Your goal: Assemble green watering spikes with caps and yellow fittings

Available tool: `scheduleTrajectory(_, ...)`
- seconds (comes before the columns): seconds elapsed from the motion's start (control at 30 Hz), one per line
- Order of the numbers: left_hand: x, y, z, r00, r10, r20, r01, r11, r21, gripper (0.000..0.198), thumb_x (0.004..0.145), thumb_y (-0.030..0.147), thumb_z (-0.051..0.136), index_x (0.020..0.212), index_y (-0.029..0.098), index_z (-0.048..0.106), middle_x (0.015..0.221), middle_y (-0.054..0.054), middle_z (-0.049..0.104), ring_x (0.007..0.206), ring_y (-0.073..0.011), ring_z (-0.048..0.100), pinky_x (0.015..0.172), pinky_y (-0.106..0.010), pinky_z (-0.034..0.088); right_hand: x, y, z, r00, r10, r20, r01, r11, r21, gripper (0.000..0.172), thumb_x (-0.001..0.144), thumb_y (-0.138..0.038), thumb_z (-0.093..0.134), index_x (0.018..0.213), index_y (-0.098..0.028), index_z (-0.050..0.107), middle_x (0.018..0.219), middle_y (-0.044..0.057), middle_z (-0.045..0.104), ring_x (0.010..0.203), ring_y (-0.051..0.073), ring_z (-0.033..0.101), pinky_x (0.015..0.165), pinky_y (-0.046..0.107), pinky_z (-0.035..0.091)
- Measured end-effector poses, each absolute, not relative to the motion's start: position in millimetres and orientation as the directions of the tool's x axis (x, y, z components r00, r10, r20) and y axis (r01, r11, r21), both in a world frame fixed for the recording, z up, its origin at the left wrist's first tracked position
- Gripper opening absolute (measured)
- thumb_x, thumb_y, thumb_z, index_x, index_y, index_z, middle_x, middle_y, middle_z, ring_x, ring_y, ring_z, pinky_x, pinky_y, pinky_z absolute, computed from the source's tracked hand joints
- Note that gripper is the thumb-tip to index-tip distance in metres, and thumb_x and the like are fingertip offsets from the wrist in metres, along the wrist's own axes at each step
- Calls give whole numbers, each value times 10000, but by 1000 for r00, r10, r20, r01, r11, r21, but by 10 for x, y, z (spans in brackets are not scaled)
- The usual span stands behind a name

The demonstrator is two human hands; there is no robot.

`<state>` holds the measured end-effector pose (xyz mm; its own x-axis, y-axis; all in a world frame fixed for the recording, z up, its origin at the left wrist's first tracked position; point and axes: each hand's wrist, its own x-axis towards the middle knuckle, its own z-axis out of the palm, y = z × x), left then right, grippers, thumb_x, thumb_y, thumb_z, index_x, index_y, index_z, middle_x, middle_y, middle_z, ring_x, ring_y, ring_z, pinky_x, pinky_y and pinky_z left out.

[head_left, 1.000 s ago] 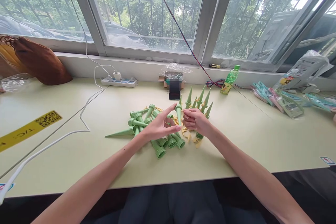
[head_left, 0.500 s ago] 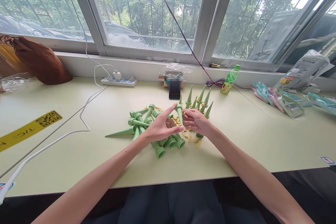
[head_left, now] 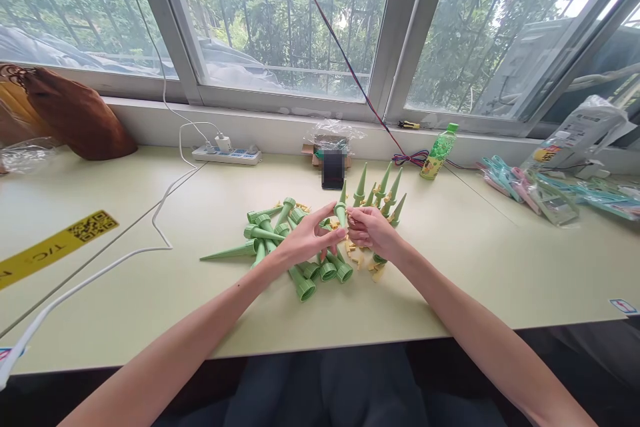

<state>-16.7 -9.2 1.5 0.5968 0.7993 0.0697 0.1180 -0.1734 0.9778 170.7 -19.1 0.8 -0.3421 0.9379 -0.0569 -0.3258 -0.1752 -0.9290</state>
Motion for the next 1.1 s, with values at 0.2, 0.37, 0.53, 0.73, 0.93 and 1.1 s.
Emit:
scheduleTrajectory(0.2, -157, -112, 59, 642, 766, 23, -44, 7, 999, 893, 834, 577, 618, 1516, 101, 293, 941, -161, 682, 631, -188, 637, 428, -233, 440, 1682, -209, 22, -293, 955, -45, -284, -132, -950, 479, 817, -461, 680, 553, -193, 383, 458, -104, 210, 371, 45, 257, 323, 163, 180)
scheduleTrajectory(0.37, -168, -94, 53, 667, 743, 58, -105, 16, 994, 678, 848, 571, 601, 1379, 157, 521, 1164, -191, 631, 642, -151, 632, 442, -216, 437, 1675, -210, 16, -250, 968, -6, -219, -62, -974, 520, 798, -541, 677, 544, -200, 379, 441, -101, 223, 352, 47, 258, 316, 175, 178)
scheduleTrajectory(0.53, -156, -71, 42, 648, 760, 43, -157, 77, 985, 554, 857, 566, 582, 1206, 139, 636, 1197, -180, 621, 620, -136, 621, 424, -214, 430, 1677, -182, -57, -184, 977, 109, -58, 100, -993, 526, 829, -628, 588, 575, -211, 392, 456, -84, 269, 351, 67, 290, 329, 214, 216)
scheduleTrajectory(0.73, -160, -62, 73, 632, 774, -18, -208, 193, 959, 548, 836, 606, 570, 1092, 129, 658, 1093, -166, 665, 595, -136, 593, 432, -229, 435, 1713, -208, -36, -87, 884, 460, 412, 452, -791, 467, 933, -562, 469, 644, -201, 402, 529, -54, 357, 479, 87, 337, 473, 235, 275)
scheduleTrajectory(0.93, -183, -48, 82, 690, 723, -27, -233, 257, 938, 590, 853, 638, 507, 1068, 119, 687, 1055, -169, 669, 599, -133, 557, 449, -237, 421, 1797, -200, -25, -282, 744, 607, 522, 649, -553, 360, 1005, -398, 384, 706, -198, 387, 592, -51, 361, 534, 92, 307, 539, 234, 276)
scheduleTrajectory(1.1, -200, -52, 85, 743, 667, 59, -291, 242, 925, 568, 858, 609, 498, 1119, 142, 690, 990, -136, 666, 634, -143, 540, 453, -230, 400, 1849, -201, -46, -387, 650, 654, 598, 717, -359, 291, 981, -376, 465, 752, -202, 425, 666, -28, 401, 569, 108, 313, 551, 244, 273)
